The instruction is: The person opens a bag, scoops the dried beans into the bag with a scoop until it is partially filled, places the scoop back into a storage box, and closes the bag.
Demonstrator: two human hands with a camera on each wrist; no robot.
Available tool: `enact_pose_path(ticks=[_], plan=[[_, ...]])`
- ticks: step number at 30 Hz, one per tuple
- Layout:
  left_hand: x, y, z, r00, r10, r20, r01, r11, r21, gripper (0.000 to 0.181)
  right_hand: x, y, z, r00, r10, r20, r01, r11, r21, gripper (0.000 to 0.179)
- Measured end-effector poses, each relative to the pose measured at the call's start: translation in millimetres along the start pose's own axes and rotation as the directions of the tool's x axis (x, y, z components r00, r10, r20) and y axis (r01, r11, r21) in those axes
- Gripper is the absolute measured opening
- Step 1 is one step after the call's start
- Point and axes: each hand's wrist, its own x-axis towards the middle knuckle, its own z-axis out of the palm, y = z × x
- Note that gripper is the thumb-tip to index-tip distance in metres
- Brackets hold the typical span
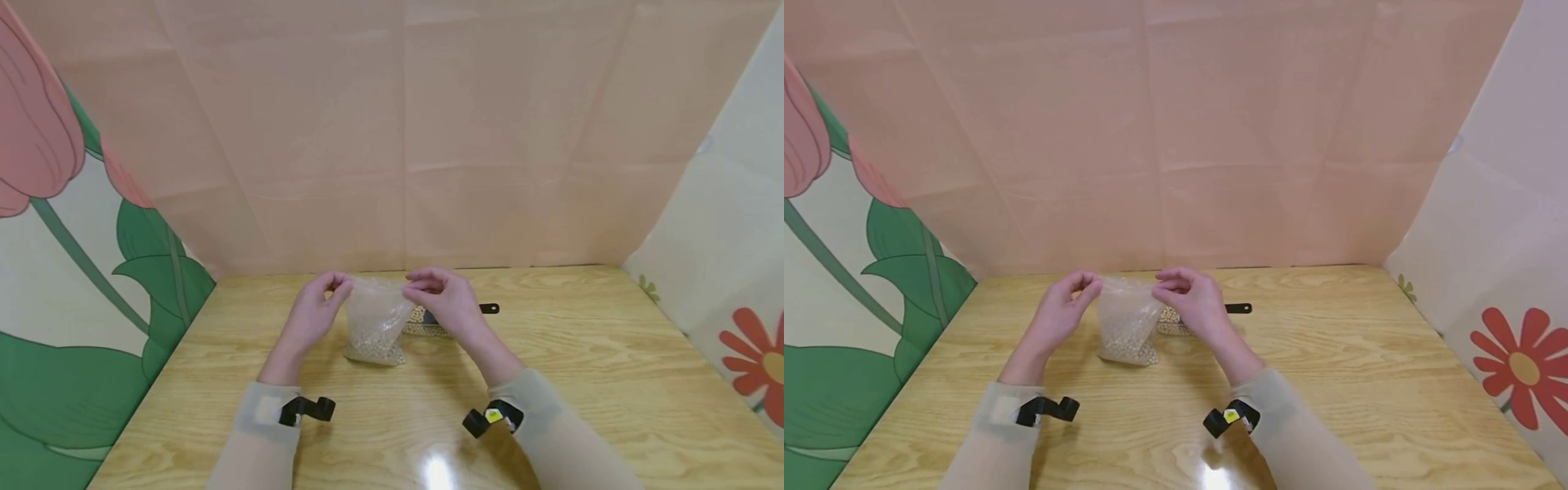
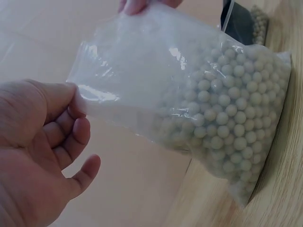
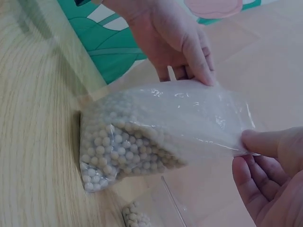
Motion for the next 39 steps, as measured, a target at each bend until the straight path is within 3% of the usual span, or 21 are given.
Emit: enact_pose_path(ticks=[7,13,20,39], plan=[[-2.7,1.2,-5.8,0.998,-0.006,0.059,0.008,1.000,-0.023,0.016,-2.0,-2,3,1.000,0.020,-0.023,-0.022,0.998,-0.051,0.023],[-3.6,4.6,-9.4,0.994,-0.007,0.105,0.007,1.000,-0.001,0.012,-3.4,-5,5,0.999,0.027,-0.024,-0.028,0.999,-0.016,0.022],[-5.3,10.0,-11.5,0.994,-0.014,0.106,0.012,1.000,0.019,0.011,-3.9,-5,10,1.000,0.015,-0.009,-0.015,0.999,0.049,0.030],[-7.8,13.8,-18.7,0.994,0.013,0.113,-0.019,0.998,0.054,0.015,-7.8,-12,14,0.999,0.031,0.016,-0.032,0.998,0.047,0.031]])
